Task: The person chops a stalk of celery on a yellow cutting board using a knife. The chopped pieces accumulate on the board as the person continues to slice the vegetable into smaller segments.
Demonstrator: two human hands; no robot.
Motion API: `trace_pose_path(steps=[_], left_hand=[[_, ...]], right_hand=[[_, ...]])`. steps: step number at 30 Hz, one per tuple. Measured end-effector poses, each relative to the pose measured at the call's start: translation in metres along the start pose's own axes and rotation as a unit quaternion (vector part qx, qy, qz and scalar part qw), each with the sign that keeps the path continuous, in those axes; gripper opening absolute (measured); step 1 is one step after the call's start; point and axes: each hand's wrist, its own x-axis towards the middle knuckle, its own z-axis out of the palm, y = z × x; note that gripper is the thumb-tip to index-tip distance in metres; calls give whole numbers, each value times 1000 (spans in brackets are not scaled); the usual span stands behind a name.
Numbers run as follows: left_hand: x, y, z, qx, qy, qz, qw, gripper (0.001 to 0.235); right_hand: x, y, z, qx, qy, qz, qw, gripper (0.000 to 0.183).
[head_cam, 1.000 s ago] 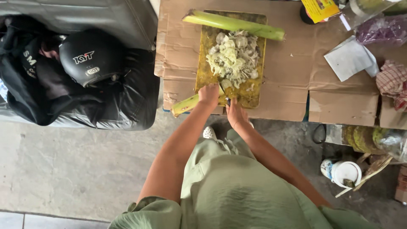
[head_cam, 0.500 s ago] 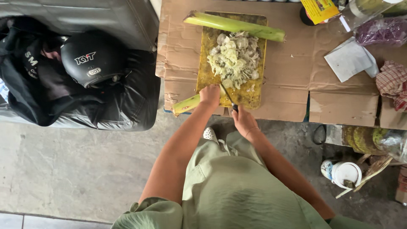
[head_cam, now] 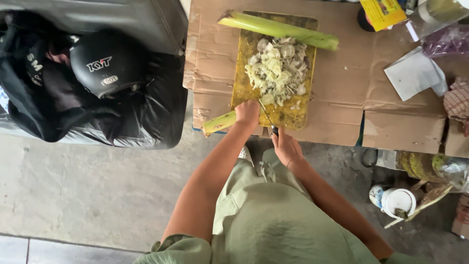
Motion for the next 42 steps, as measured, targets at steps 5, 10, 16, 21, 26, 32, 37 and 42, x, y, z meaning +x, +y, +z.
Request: trace_pose_path(steps=[5, 10, 16, 21, 26, 32, 37, 42], left_hand=[[-1, 1, -3, -14, -15, -2, 1000, 27], [-3, 2, 0, -4, 5, -5, 1000, 32], [-8, -1, 3, -6, 34, 15, 999, 29], [-8, -4, -1, -16, 46, 29, 998, 19], [-10, -3, -5, -26, 6, 28, 999, 23], [-8, -4, -5, -15, 25, 34, 999, 25], [-5, -5, -6, -27, 19, 38, 999, 27], [0, -9, 6, -36, 27, 37, 998, 33]], right_hand=[[-2, -11, -4, -30, -37, 55, 997, 35], [-7, -24, -15, -1, 21, -14, 1000, 48], [13, -27, -9, -81, -92, 102, 987, 36], [49, -34, 8, -78, -67, 95, 990, 35], [28, -16, 9, -116, -71, 79, 988, 37], [40, -7, 22, -117, -43, 55, 991, 40], [52, -7, 24, -134, -67, 80, 985, 40], [28, 6, 19, -120, -80, 71, 987, 45]])
